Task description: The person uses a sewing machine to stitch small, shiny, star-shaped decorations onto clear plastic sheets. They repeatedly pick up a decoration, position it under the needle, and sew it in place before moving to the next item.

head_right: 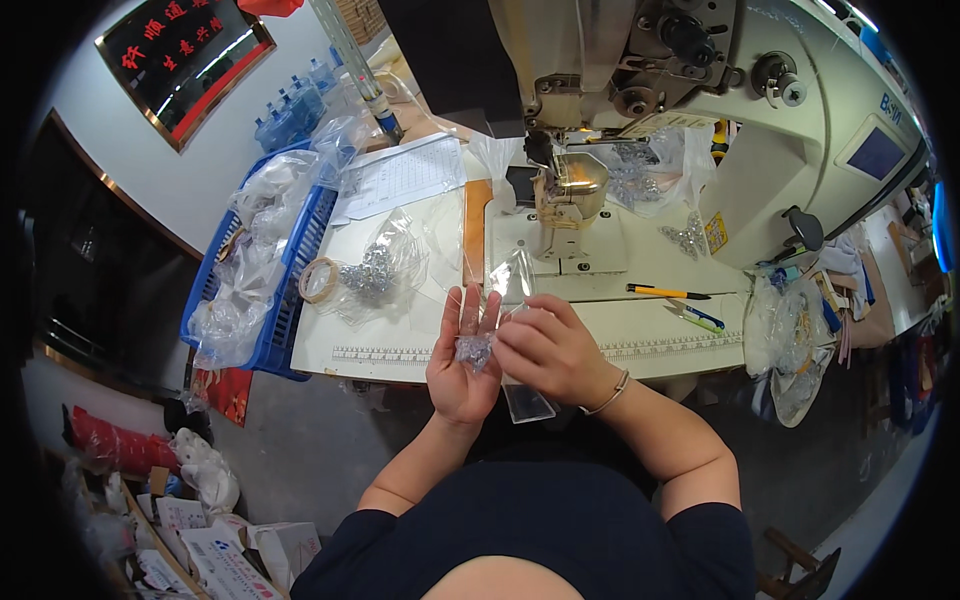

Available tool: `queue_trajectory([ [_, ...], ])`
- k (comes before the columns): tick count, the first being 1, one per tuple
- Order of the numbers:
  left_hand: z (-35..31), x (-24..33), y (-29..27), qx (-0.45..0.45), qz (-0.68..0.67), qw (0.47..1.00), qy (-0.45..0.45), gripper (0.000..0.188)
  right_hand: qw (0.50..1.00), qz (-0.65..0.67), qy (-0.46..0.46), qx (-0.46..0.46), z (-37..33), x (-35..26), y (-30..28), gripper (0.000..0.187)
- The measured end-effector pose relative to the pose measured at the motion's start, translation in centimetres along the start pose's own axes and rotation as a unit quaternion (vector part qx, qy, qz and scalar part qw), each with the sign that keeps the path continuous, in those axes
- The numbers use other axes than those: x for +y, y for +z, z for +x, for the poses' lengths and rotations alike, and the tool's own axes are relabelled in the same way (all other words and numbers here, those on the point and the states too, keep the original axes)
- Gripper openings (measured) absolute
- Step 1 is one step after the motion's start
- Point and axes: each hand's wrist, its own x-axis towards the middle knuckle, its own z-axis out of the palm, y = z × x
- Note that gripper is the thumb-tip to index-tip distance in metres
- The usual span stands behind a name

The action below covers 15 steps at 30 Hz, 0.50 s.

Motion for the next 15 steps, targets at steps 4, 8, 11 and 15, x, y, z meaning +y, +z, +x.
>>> queue_trajectory([
  [4,-0.4,-0.1,-0.4,-0.068,0.033,0.996,0.038,0.040,0.999,0.001,-0.043,0.012,0.0,-0.3,0.0,0.029],
  [8,-0.7,-0.2,-1.2,-0.122,0.084,0.987,0.069,0.040,0.999,0.035,-0.026,0.029,0.0,-0.3,0.0,0.031],
  [11,-0.9,0.0,-1.3,-0.146,0.087,0.982,0.085,0.040,0.996,0.028,-0.067,0.042,0.2,-0.5,-0.3,0.031],
  [15,-0.9,0.2,-1.1,-0.193,0.056,0.975,0.093,0.038,0.991,0.029,-0.107,0.069,0.0,-1.1,-0.2,0.025],
])
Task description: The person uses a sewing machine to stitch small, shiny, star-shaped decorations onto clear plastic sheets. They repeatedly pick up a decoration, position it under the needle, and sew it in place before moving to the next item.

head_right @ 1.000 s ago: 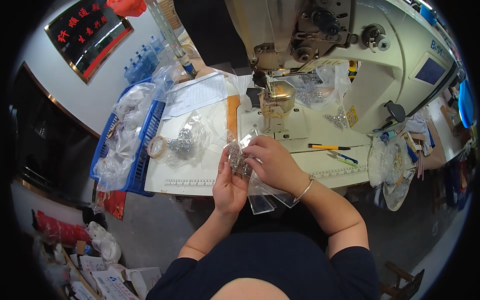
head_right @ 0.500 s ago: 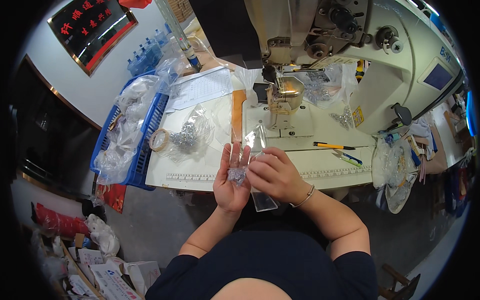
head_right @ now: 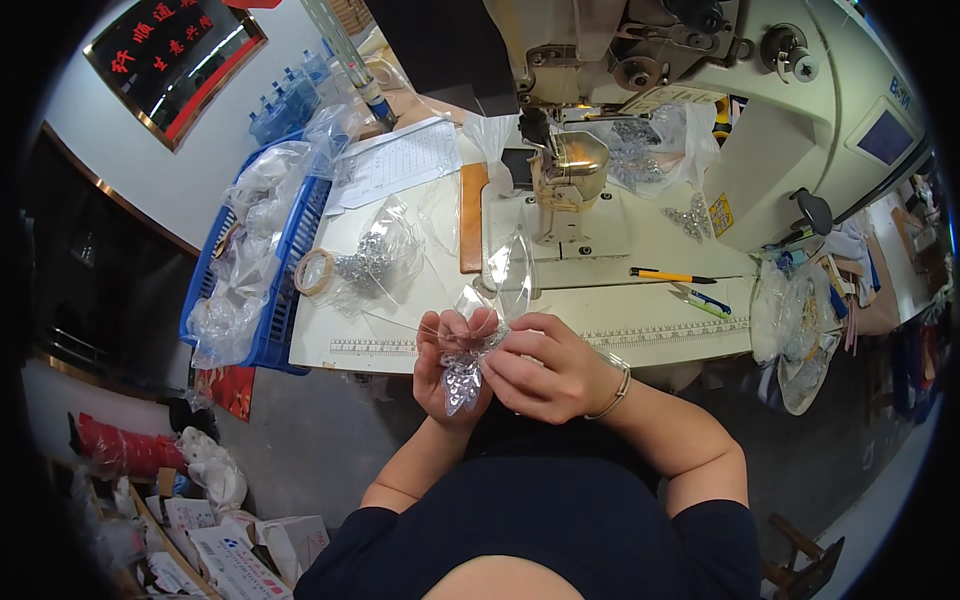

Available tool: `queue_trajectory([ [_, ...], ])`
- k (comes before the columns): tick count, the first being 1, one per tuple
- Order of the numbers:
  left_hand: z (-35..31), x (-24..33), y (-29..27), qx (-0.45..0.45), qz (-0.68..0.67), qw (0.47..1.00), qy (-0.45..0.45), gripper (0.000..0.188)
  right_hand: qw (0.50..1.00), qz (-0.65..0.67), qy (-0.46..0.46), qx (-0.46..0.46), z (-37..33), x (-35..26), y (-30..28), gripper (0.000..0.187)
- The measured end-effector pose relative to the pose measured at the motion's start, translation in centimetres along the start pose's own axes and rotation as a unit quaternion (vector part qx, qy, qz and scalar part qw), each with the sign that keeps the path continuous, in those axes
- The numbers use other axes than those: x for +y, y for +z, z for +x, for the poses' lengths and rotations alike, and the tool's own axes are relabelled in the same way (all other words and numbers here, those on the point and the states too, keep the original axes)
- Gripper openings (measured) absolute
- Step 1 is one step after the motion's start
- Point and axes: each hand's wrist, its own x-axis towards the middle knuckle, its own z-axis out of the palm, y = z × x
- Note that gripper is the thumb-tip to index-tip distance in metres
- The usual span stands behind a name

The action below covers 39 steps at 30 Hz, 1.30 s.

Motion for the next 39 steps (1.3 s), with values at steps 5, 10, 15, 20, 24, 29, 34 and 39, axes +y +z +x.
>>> queue_trajectory([
  [5,-0.1,0.8,0.4,0.037,0.071,0.996,-0.036,0.040,0.999,0.021,0.026,-0.003,0.2,-0.1,-0.2,0.026],
  [10,0.1,0.6,0.4,0.022,0.081,0.996,-0.009,0.037,0.998,0.036,0.053,-0.008,0.0,-0.2,-0.3,0.027],
  [15,0.1,0.8,0.9,0.093,0.143,0.985,0.010,0.036,0.995,0.047,0.091,-0.019,0.2,-0.5,-0.6,0.026],
  [20,0.3,1.6,1.7,0.166,0.147,0.969,-0.106,0.041,0.875,0.272,0.398,-0.054,1.1,-0.1,-1.0,0.018],
  [24,1.0,2.5,2.8,0.244,0.138,0.940,-0.195,0.043,0.683,0.412,0.599,-0.076,0.6,0.9,-1.2,0.014],
  [29,1.2,2.7,2.2,0.214,0.141,0.941,-0.220,0.044,0.680,0.391,0.615,-0.078,0.4,1.1,-0.9,0.013],
  [34,1.0,2.7,2.1,0.207,0.124,0.945,-0.222,0.045,0.700,0.395,0.588,-0.093,-0.1,1.2,-0.7,0.010],
  [39,0.8,2.3,2.2,0.185,0.156,0.950,-0.197,0.041,0.709,0.401,0.578,-0.058,-0.4,0.9,-0.3,0.011],
])
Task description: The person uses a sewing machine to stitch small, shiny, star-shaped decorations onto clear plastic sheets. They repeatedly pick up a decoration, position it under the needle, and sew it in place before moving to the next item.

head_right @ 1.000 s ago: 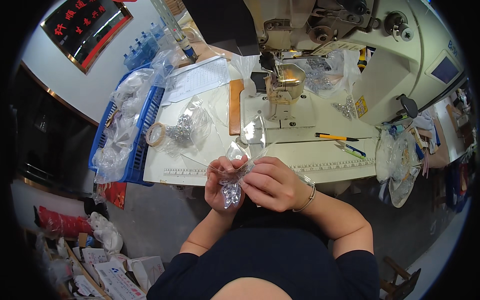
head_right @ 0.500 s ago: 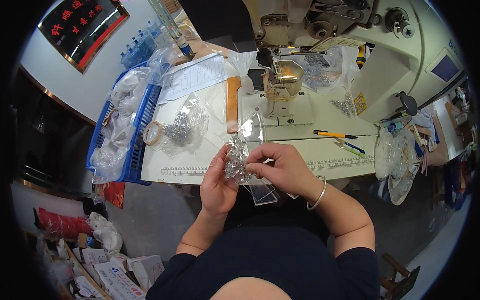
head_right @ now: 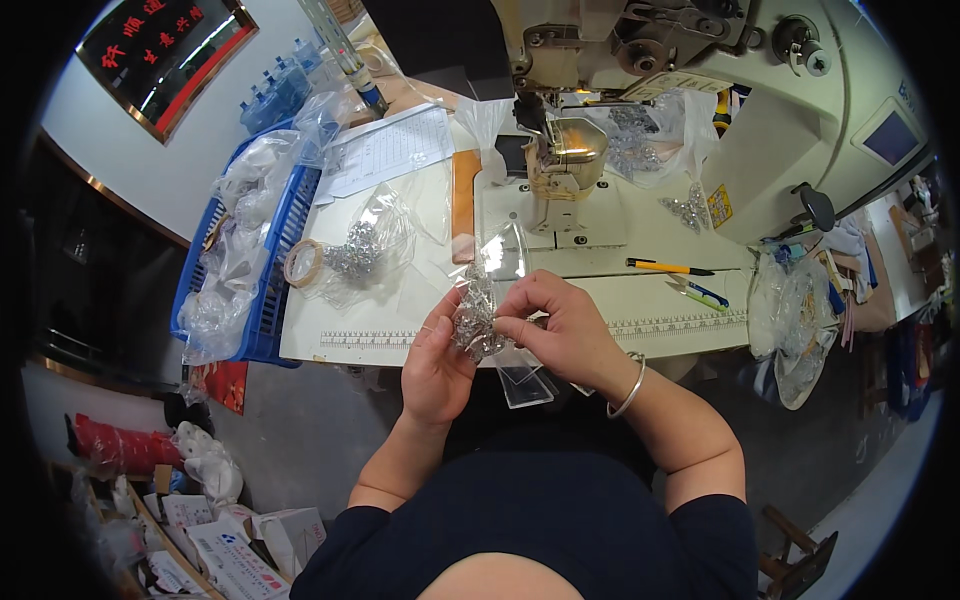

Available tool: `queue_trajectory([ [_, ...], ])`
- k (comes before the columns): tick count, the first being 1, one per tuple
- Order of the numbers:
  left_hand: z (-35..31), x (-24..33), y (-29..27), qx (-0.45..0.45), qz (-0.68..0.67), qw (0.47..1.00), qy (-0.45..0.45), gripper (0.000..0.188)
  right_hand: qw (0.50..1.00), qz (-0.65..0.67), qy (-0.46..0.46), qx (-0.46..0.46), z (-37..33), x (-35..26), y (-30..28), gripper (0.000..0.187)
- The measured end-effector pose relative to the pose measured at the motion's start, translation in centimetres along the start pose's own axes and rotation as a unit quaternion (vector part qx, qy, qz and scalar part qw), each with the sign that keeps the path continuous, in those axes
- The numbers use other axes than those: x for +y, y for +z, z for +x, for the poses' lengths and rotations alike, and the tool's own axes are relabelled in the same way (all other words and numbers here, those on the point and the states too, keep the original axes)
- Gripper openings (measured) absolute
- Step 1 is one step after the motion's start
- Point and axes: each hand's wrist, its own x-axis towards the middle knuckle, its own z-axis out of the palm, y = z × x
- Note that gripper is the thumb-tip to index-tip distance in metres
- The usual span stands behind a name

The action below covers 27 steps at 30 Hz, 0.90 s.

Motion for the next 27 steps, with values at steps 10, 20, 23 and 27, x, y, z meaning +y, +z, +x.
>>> queue_trajectory([
  [10,0.5,0.9,0.1,-0.116,0.656,0.549,0.505,0.023,0.874,0.438,0.200,-0.062,-0.3,1.0,-0.6,0.020],
  [20,-0.2,-1.1,-1.2,0.077,0.346,0.891,0.283,0.042,0.959,0.218,0.153,-0.102,-0.6,0.9,-1.3,0.022],
  [23,0.2,-0.1,-1.0,-0.028,0.088,0.996,-0.014,0.047,0.965,0.167,0.161,-0.124,-0.6,0.8,-1.1,0.019],
  [27,0.3,-0.8,-0.9,-0.050,0.063,0.990,-0.112,0.042,0.997,-0.053,0.049,-0.035,-0.8,1.5,-0.2,0.022],
])
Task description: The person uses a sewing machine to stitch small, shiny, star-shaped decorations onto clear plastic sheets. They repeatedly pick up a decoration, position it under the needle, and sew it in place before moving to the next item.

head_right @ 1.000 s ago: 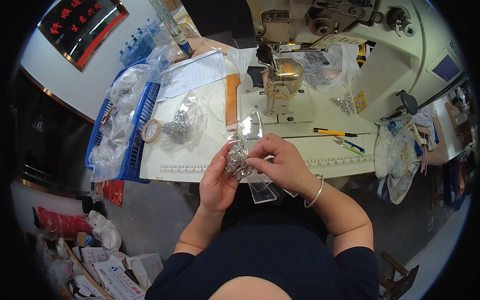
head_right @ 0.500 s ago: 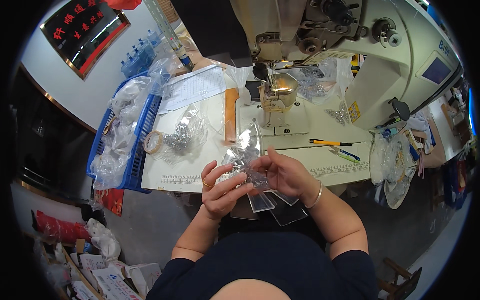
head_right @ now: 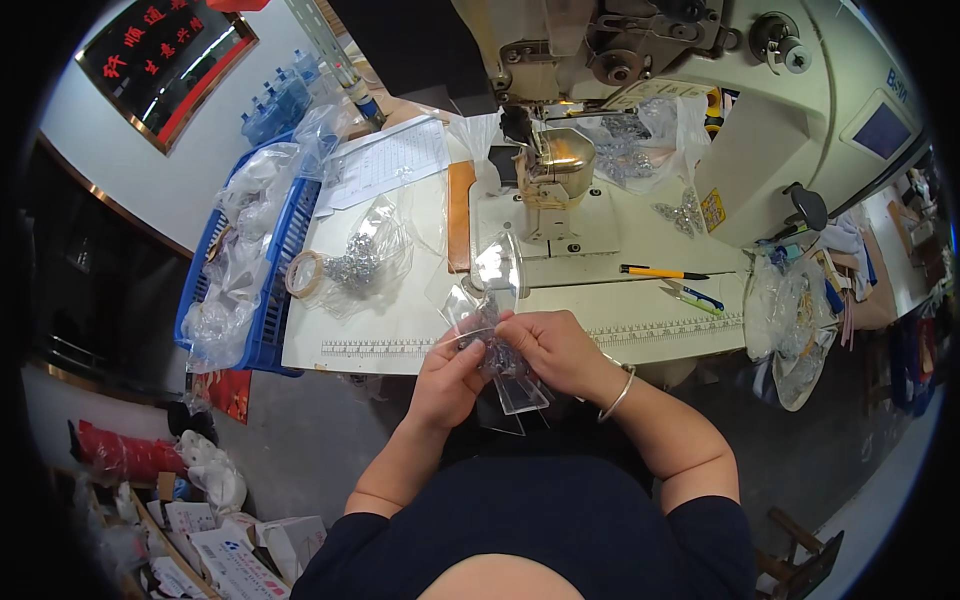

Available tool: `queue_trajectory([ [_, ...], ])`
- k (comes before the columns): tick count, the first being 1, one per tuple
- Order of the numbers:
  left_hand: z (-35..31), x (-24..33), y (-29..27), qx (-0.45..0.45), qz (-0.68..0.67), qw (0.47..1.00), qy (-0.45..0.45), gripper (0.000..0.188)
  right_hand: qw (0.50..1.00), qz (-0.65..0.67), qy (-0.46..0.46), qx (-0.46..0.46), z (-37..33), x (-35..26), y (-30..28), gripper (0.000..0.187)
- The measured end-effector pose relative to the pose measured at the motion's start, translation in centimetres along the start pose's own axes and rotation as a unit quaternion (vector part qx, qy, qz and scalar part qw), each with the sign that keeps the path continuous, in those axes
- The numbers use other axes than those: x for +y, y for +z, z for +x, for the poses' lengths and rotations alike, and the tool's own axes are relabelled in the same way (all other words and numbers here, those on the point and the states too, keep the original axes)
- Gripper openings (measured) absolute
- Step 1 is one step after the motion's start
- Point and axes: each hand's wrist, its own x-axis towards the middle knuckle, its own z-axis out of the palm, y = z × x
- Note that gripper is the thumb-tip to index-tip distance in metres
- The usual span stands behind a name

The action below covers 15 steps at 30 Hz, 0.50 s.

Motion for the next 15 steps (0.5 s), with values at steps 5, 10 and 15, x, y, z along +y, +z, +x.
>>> queue_trajectory([
  [5,0.2,-0.6,0.0,0.060,-0.013,0.998,-0.016,0.040,0.970,-0.130,-0.150,0.142,-0.3,1.0,1.0,0.014],
  [10,0.7,0.3,0.6,-0.023,-0.103,0.994,-0.027,0.041,0.968,-0.052,-0.125,0.212,-0.3,1.2,0.8,0.007],
  [15,2.2,-0.2,0.1,-0.036,-0.215,0.972,-0.090,0.043,0.958,0.146,-0.137,0.205,-0.2,1.7,-0.1,0.003],
])
